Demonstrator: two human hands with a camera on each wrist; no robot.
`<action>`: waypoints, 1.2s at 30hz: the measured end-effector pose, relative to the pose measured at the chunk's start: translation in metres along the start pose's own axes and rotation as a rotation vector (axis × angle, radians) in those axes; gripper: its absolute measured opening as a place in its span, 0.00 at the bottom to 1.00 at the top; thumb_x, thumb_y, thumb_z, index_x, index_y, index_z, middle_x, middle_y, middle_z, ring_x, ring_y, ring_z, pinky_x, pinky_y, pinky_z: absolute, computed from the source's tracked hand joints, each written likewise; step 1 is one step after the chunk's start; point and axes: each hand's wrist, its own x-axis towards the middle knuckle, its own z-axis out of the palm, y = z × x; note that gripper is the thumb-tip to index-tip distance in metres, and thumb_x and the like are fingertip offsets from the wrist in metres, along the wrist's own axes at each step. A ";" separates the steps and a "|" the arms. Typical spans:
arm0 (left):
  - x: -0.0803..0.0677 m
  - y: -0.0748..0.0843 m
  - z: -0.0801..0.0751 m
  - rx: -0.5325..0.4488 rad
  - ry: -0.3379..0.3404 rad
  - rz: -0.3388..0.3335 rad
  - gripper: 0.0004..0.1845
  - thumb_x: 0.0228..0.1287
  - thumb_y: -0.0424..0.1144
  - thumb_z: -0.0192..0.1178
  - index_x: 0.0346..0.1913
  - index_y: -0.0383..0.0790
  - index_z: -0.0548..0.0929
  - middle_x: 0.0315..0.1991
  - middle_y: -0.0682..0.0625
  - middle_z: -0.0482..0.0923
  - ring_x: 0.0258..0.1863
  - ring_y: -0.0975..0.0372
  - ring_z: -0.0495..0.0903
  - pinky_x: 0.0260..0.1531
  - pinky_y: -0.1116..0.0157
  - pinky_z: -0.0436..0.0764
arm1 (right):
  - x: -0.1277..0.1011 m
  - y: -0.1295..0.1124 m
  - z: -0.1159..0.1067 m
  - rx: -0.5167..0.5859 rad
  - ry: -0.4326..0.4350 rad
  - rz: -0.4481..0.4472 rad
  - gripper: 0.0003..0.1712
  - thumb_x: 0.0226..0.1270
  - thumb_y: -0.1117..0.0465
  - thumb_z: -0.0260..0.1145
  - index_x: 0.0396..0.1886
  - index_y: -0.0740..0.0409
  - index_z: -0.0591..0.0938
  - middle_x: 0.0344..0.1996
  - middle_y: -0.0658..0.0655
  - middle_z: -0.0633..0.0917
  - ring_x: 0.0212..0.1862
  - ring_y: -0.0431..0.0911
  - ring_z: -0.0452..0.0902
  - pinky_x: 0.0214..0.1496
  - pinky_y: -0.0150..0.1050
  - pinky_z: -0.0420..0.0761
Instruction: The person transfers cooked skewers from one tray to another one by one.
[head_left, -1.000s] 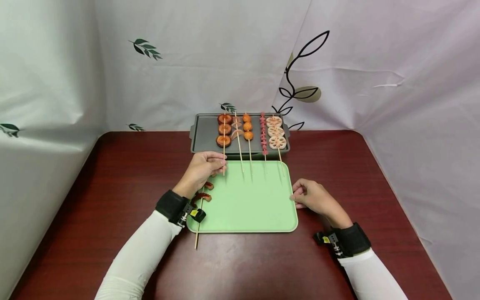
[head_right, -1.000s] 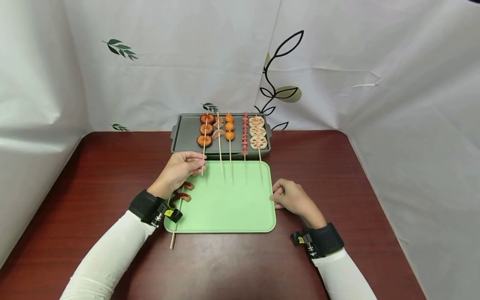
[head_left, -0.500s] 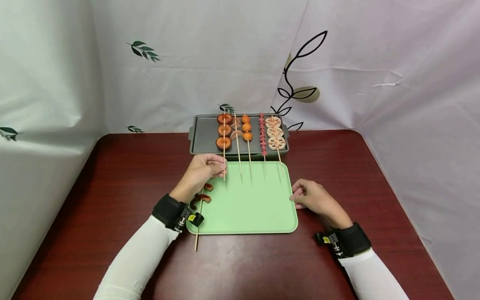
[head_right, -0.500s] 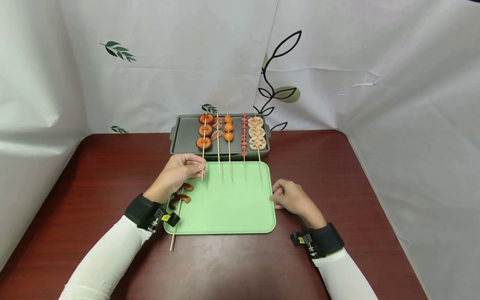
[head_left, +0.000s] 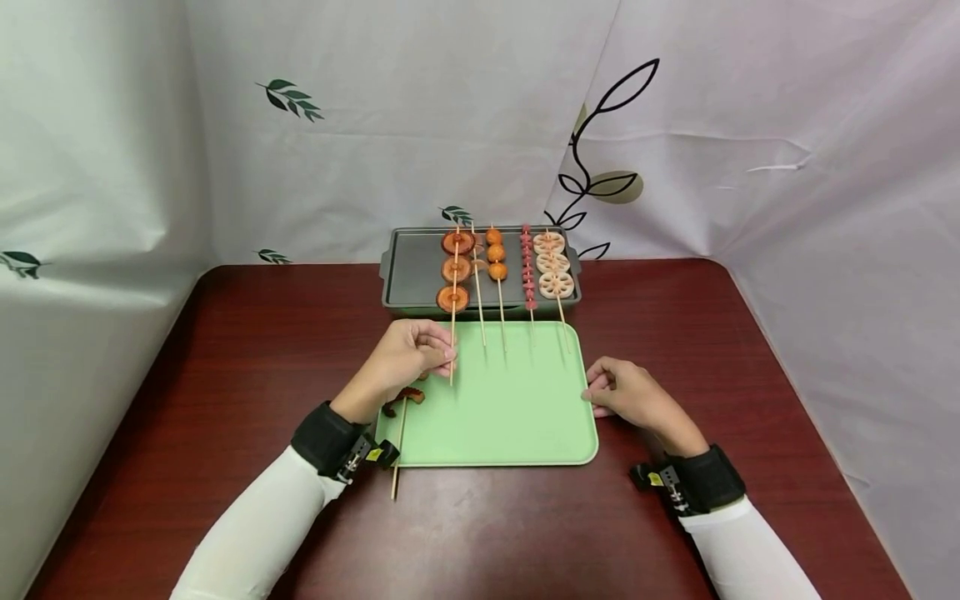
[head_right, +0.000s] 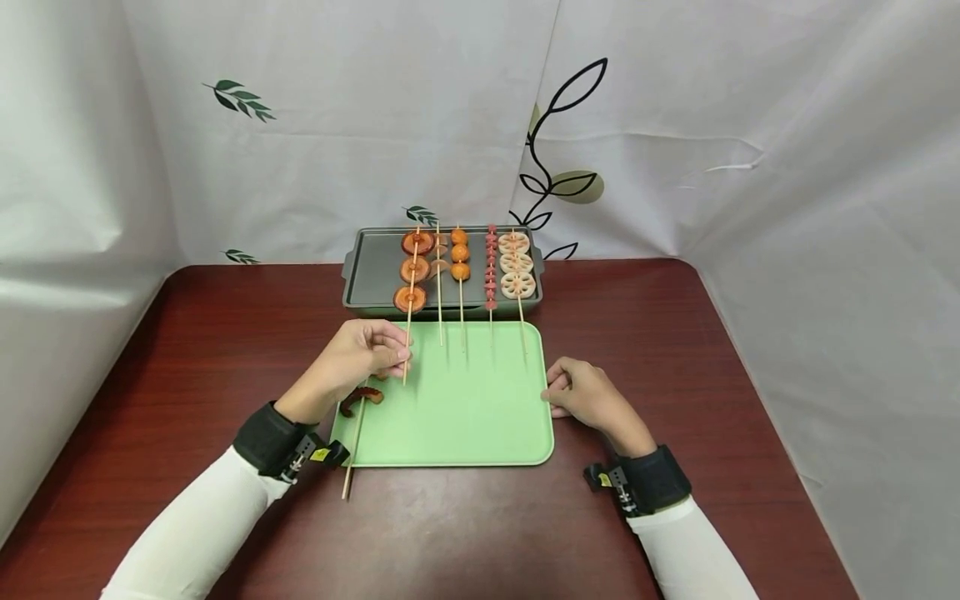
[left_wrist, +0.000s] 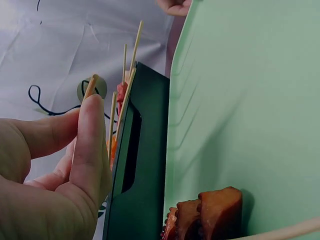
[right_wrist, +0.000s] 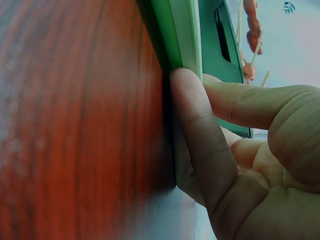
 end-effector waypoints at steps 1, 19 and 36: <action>-0.002 0.000 0.000 0.002 -0.009 -0.009 0.15 0.68 0.21 0.62 0.54 0.16 0.77 0.33 0.43 0.85 0.29 0.60 0.87 0.38 0.60 0.92 | 0.000 0.000 0.000 0.000 -0.001 0.000 0.12 0.72 0.66 0.67 0.49 0.68 0.78 0.34 0.59 0.82 0.34 0.46 0.85 0.37 0.35 0.90; -0.038 -0.010 0.003 0.039 -0.109 -0.057 0.04 0.67 0.20 0.60 0.42 0.22 0.78 0.30 0.43 0.81 0.28 0.58 0.88 0.35 0.60 0.92 | -0.001 -0.001 0.001 0.011 0.007 -0.004 0.12 0.71 0.66 0.68 0.47 0.69 0.78 0.33 0.58 0.81 0.32 0.44 0.84 0.36 0.35 0.90; -0.073 -0.024 0.016 0.010 -0.176 -0.102 0.03 0.65 0.17 0.59 0.38 0.23 0.77 0.30 0.44 0.77 0.28 0.57 0.87 0.34 0.58 0.92 | -0.001 -0.003 0.000 0.004 -0.003 0.004 0.12 0.72 0.66 0.67 0.49 0.68 0.78 0.34 0.59 0.82 0.33 0.45 0.84 0.37 0.36 0.90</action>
